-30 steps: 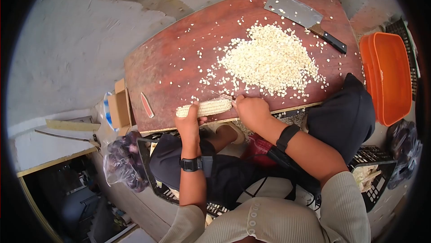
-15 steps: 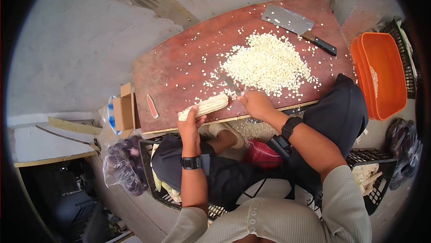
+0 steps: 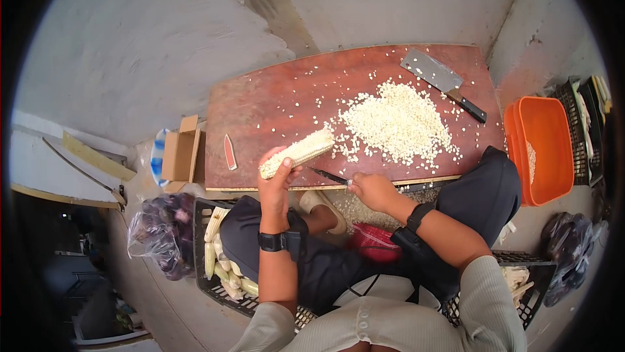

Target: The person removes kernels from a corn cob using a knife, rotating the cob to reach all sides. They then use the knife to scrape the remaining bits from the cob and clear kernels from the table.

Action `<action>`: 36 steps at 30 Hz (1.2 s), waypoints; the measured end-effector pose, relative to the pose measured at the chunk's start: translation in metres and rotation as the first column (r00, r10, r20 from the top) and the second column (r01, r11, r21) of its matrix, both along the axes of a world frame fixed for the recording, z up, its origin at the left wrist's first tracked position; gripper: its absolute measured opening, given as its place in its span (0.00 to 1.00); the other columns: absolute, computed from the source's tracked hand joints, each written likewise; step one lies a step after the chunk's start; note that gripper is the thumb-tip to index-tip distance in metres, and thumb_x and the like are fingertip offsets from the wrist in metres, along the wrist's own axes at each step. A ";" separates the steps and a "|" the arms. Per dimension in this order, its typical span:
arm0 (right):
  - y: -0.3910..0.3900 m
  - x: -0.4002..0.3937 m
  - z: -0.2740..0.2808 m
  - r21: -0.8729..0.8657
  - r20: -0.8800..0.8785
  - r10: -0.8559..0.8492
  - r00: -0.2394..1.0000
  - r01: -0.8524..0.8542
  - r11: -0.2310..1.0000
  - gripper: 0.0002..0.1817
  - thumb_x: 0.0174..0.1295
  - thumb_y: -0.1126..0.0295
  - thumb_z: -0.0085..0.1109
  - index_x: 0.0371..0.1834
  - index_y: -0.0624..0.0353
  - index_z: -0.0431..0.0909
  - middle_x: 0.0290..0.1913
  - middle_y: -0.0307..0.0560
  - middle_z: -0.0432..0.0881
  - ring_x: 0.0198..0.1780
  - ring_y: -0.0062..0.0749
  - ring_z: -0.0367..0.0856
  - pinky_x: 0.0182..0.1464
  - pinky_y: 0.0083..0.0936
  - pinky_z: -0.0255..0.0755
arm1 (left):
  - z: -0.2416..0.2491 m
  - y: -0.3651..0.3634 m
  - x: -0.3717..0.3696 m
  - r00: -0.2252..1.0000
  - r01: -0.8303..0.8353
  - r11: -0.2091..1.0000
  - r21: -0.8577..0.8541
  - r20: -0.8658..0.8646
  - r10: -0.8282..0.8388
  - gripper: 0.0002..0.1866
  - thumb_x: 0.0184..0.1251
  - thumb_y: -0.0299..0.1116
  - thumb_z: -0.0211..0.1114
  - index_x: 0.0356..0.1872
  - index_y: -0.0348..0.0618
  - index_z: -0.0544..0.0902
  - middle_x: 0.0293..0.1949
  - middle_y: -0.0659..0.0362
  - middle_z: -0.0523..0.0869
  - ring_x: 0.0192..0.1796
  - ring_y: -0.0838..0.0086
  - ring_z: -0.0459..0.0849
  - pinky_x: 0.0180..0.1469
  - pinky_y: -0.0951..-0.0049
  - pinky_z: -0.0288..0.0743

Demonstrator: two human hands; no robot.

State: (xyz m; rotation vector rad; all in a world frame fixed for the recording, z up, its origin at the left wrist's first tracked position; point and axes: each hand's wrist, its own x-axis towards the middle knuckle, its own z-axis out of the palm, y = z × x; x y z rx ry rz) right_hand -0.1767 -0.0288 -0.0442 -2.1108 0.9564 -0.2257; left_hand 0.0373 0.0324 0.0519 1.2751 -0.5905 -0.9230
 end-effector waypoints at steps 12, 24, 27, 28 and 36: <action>-0.037 -0.028 -0.001 -0.141 0.064 -0.335 0.940 0.341 0.929 0.16 0.68 0.59 0.49 0.34 0.63 0.72 0.28 0.62 0.80 0.32 0.61 0.79 0.34 0.51 0.70 | 0.007 0.009 -0.006 0.969 0.225 0.974 0.005 -0.104 -0.223 0.23 0.62 0.25 0.67 0.58 0.37 0.72 0.45 0.52 0.83 0.40 0.71 0.86 0.43 0.76 0.82; 0.005 -0.029 0.059 -0.335 0.335 -0.090 0.938 0.208 0.919 0.11 0.66 0.64 0.54 0.43 0.59 0.71 0.29 0.54 0.79 0.30 0.52 0.80 0.31 0.43 0.72 | -0.030 -0.008 -0.033 0.907 0.232 0.953 0.196 0.311 -0.285 0.22 0.60 0.29 0.71 0.53 0.35 0.75 0.38 0.59 0.84 0.34 0.79 0.83 0.37 0.79 0.78; 0.007 -0.031 0.063 -0.337 0.285 -0.067 0.956 0.165 0.927 0.11 0.66 0.64 0.53 0.44 0.60 0.71 0.30 0.54 0.80 0.30 0.51 0.80 0.31 0.43 0.73 | -0.027 -0.011 -0.039 0.913 0.211 0.958 0.192 0.311 -0.263 0.21 0.60 0.29 0.71 0.52 0.34 0.76 0.36 0.59 0.84 0.33 0.80 0.83 0.35 0.80 0.78; 0.007 -0.032 0.061 -0.341 0.287 -0.064 0.956 0.164 0.926 0.11 0.66 0.65 0.54 0.44 0.60 0.71 0.30 0.54 0.79 0.30 0.51 0.80 0.31 0.42 0.73 | -0.024 -0.013 -0.043 0.932 0.200 0.962 0.187 0.265 -0.246 0.20 0.60 0.29 0.71 0.52 0.34 0.76 0.36 0.59 0.84 0.33 0.80 0.83 0.35 0.80 0.77; 0.008 -0.033 0.050 -0.366 0.310 -0.101 0.945 0.216 0.905 0.13 0.66 0.63 0.53 0.47 0.59 0.72 0.27 0.53 0.79 0.28 0.49 0.80 0.29 0.41 0.73 | -0.030 -0.014 -0.040 0.907 0.124 0.983 0.136 0.387 -0.168 0.19 0.59 0.30 0.72 0.49 0.33 0.77 0.40 0.57 0.81 0.34 0.79 0.83 0.34 0.80 0.76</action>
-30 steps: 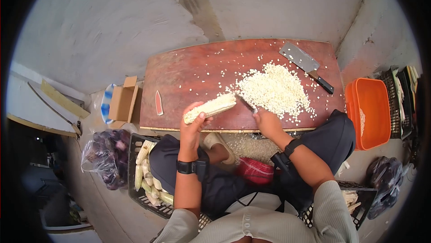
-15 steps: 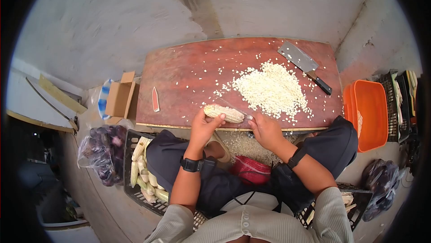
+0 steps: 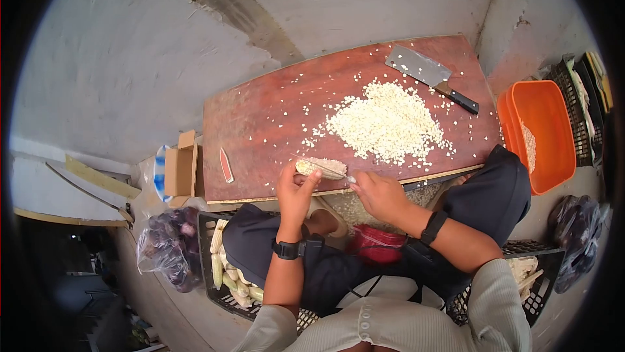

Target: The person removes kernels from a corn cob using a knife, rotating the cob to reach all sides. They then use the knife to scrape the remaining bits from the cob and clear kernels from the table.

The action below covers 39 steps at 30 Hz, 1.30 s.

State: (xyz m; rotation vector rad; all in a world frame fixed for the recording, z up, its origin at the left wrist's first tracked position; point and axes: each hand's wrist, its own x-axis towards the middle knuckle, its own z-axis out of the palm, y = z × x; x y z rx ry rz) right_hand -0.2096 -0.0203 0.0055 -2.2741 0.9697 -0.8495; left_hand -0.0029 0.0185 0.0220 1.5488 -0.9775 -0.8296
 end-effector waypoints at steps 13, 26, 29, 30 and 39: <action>-0.008 -0.003 -0.002 -0.009 -0.102 0.018 0.995 -0.019 1.000 0.12 0.65 0.63 0.55 0.43 0.60 0.73 0.28 0.52 0.77 0.28 0.48 0.80 0.28 0.38 0.73 | 0.000 -0.005 0.004 0.986 0.011 1.000 0.028 0.166 -0.016 0.18 0.65 0.32 0.68 0.51 0.36 0.74 0.36 0.60 0.83 0.32 0.79 0.82 0.33 0.79 0.79; -0.006 0.009 -0.003 0.046 -0.140 0.004 0.990 0.002 0.999 0.14 0.65 0.60 0.56 0.31 0.59 0.69 0.21 0.51 0.78 0.22 0.48 0.79 0.24 0.40 0.72 | 0.018 -0.003 -0.005 0.891 -0.001 1.000 0.022 0.454 -0.010 0.14 0.65 0.33 0.67 0.43 0.33 0.76 0.32 0.58 0.80 0.28 0.77 0.83 0.30 0.78 0.78; -0.013 0.014 0.002 0.088 -0.131 0.026 0.991 -0.014 0.996 0.15 0.66 0.59 0.53 0.32 0.60 0.70 0.20 0.51 0.79 0.23 0.48 0.80 0.24 0.42 0.73 | 0.019 -0.003 -0.003 0.820 0.008 1.000 0.026 0.572 -0.021 0.15 0.65 0.36 0.67 0.41 0.32 0.76 0.30 0.56 0.78 0.27 0.75 0.83 0.28 0.77 0.76; -0.016 0.016 0.003 0.093 -0.130 0.033 0.991 -0.021 0.995 0.15 0.66 0.58 0.52 0.32 0.60 0.70 0.20 0.50 0.80 0.24 0.49 0.81 0.24 0.42 0.73 | 0.017 -0.003 -0.001 0.824 0.012 1.000 0.023 0.567 -0.023 0.17 0.65 0.37 0.67 0.41 0.32 0.77 0.30 0.55 0.77 0.26 0.74 0.82 0.28 0.77 0.75; -0.014 0.046 0.000 0.333 0.053 0.010 0.999 -0.027 0.943 0.16 0.68 0.58 0.51 0.32 0.61 0.69 0.20 0.56 0.79 0.24 0.53 0.80 0.25 0.45 0.72 | 0.016 -0.002 0.001 0.888 -0.022 1.000 0.007 0.460 0.017 0.15 0.66 0.35 0.66 0.43 0.32 0.76 0.32 0.54 0.79 0.29 0.74 0.84 0.29 0.77 0.75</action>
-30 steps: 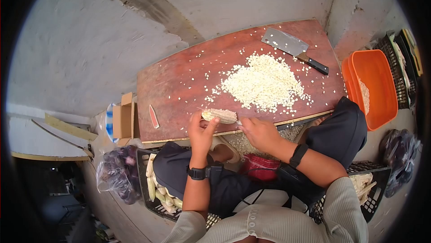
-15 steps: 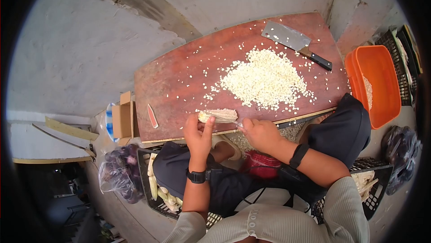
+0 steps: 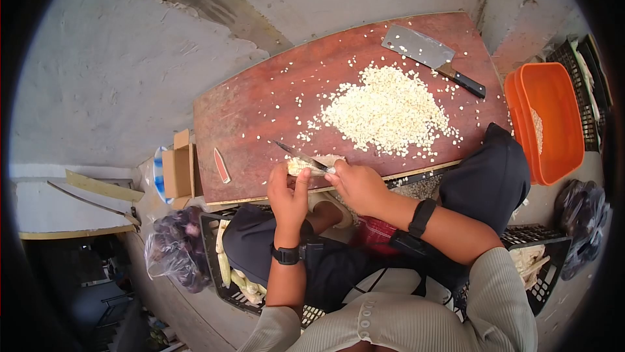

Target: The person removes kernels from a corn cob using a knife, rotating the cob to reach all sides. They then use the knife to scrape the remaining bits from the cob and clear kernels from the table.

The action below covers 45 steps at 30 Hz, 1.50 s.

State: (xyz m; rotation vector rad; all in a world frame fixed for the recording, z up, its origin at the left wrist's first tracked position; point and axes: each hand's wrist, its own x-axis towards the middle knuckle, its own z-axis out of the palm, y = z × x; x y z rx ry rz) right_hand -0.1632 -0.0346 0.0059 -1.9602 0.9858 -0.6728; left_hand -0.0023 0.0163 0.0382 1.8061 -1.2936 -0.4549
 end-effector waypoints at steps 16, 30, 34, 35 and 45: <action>0.004 -0.043 -0.018 -0.355 -0.261 -0.006 0.965 -0.091 0.930 0.14 0.66 0.57 0.52 0.32 0.57 0.72 0.21 0.47 0.78 0.24 0.43 0.81 0.25 0.37 0.75 | -0.018 0.004 0.009 0.931 -0.068 0.997 0.035 -0.357 0.076 0.16 0.66 0.32 0.66 0.47 0.31 0.75 0.34 0.56 0.83 0.30 0.76 0.85 0.32 0.78 0.79; -0.003 -0.028 -0.031 -0.428 -0.216 -0.094 0.972 -0.008 0.904 0.15 0.62 0.57 0.58 0.26 0.55 0.70 0.17 0.44 0.76 0.18 0.37 0.79 0.20 0.32 0.73 | -0.011 -0.005 -0.001 0.997 -0.064 0.995 0.072 -0.045 0.067 0.16 0.65 0.34 0.68 0.43 0.31 0.76 0.32 0.54 0.81 0.26 0.74 0.85 0.25 0.79 0.73; -0.004 -0.013 -0.030 -0.338 -0.194 -0.095 0.976 0.025 0.941 0.15 0.65 0.57 0.55 0.28 0.56 0.70 0.17 0.46 0.77 0.20 0.41 0.80 0.21 0.35 0.73 | -0.010 -0.006 -0.008 0.996 -0.083 0.996 0.031 -0.033 0.084 0.15 0.64 0.34 0.68 0.40 0.31 0.76 0.31 0.54 0.80 0.25 0.74 0.84 0.25 0.78 0.72; -0.003 -0.011 -0.028 -0.263 -0.201 -0.083 0.976 0.027 0.964 0.15 0.66 0.57 0.53 0.30 0.57 0.70 0.18 0.48 0.77 0.22 0.43 0.81 0.22 0.38 0.74 | -0.011 -0.006 -0.008 0.996 -0.086 0.996 0.021 -0.011 0.086 0.15 0.64 0.34 0.68 0.40 0.31 0.76 0.31 0.54 0.80 0.25 0.74 0.84 0.25 0.77 0.72; 0.000 -0.001 -0.018 0.158 -0.020 -0.079 0.997 0.081 0.984 0.19 0.68 0.55 0.51 0.31 0.62 0.72 0.22 0.59 0.79 0.26 0.57 0.80 0.29 0.50 0.72 | -0.012 -0.003 -0.012 0.992 -0.102 0.994 -0.025 0.066 0.104 0.16 0.64 0.36 0.68 0.39 0.32 0.76 0.26 0.56 0.81 0.24 0.75 0.83 0.25 0.77 0.72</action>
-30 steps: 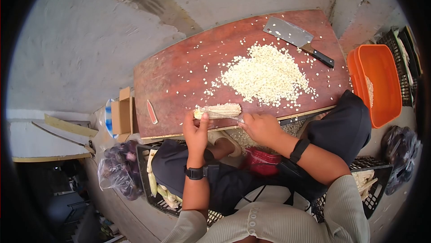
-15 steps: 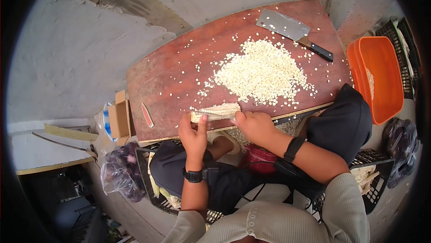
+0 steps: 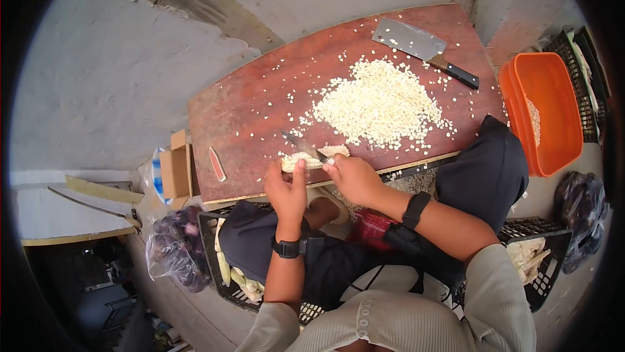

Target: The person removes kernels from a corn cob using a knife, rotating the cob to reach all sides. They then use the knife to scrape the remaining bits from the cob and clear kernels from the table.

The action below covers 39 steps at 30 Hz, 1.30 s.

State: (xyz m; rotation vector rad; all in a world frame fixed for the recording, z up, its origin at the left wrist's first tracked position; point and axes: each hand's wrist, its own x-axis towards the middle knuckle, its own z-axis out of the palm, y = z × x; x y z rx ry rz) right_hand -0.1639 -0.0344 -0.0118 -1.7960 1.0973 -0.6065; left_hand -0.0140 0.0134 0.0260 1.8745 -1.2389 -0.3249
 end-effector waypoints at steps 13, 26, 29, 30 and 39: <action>-0.004 -0.044 -0.021 -0.460 -0.238 0.054 0.970 -0.162 0.873 0.16 0.65 0.56 0.55 0.31 0.58 0.71 0.22 0.51 0.80 0.24 0.47 0.81 0.25 0.40 0.73 | 0.004 0.004 0.024 0.972 0.026 0.997 0.068 -0.236 -0.010 0.16 0.64 0.36 0.69 0.42 0.34 0.76 0.28 0.57 0.82 0.24 0.77 0.83 0.26 0.80 0.75; -0.008 -0.048 -0.015 -0.522 -0.333 0.011 0.943 -0.194 0.831 0.14 0.63 0.58 0.57 0.29 0.56 0.70 0.20 0.47 0.76 0.21 0.42 0.79 0.22 0.35 0.72 | 0.020 -0.002 0.019 0.989 0.075 0.967 0.245 -0.140 -0.041 0.20 0.54 0.36 0.76 0.40 0.33 0.79 0.25 0.57 0.80 0.26 0.74 0.78 0.29 0.72 0.71; -0.006 -0.046 -0.020 -0.506 -0.330 0.017 0.944 -0.192 0.841 0.14 0.62 0.59 0.58 0.29 0.56 0.70 0.20 0.47 0.76 0.20 0.41 0.79 0.22 0.34 0.72 | 0.021 -0.003 0.020 0.988 0.077 0.966 0.248 -0.149 -0.040 0.20 0.54 0.37 0.76 0.39 0.33 0.78 0.24 0.56 0.80 0.26 0.73 0.78 0.28 0.73 0.70; -0.005 -0.046 -0.023 -0.495 -0.330 0.018 0.944 -0.189 0.848 0.14 0.61 0.59 0.59 0.29 0.56 0.70 0.20 0.46 0.75 0.20 0.41 0.79 0.22 0.34 0.72 | 0.019 -0.003 0.019 0.992 0.075 0.970 0.232 -0.115 -0.050 0.20 0.55 0.38 0.75 0.39 0.33 0.78 0.24 0.55 0.80 0.25 0.72 0.78 0.28 0.72 0.70; -0.017 -0.038 -0.026 -0.495 -0.298 0.038 0.954 -0.189 0.848 0.14 0.60 0.59 0.61 0.28 0.56 0.70 0.20 0.46 0.75 0.20 0.40 0.78 0.21 0.33 0.71 | 0.032 -0.014 0.011 0.984 0.045 0.950 0.309 0.153 -0.097 0.21 0.60 0.43 0.70 0.37 0.35 0.73 0.18 0.53 0.74 0.18 0.65 0.72 0.23 0.66 0.65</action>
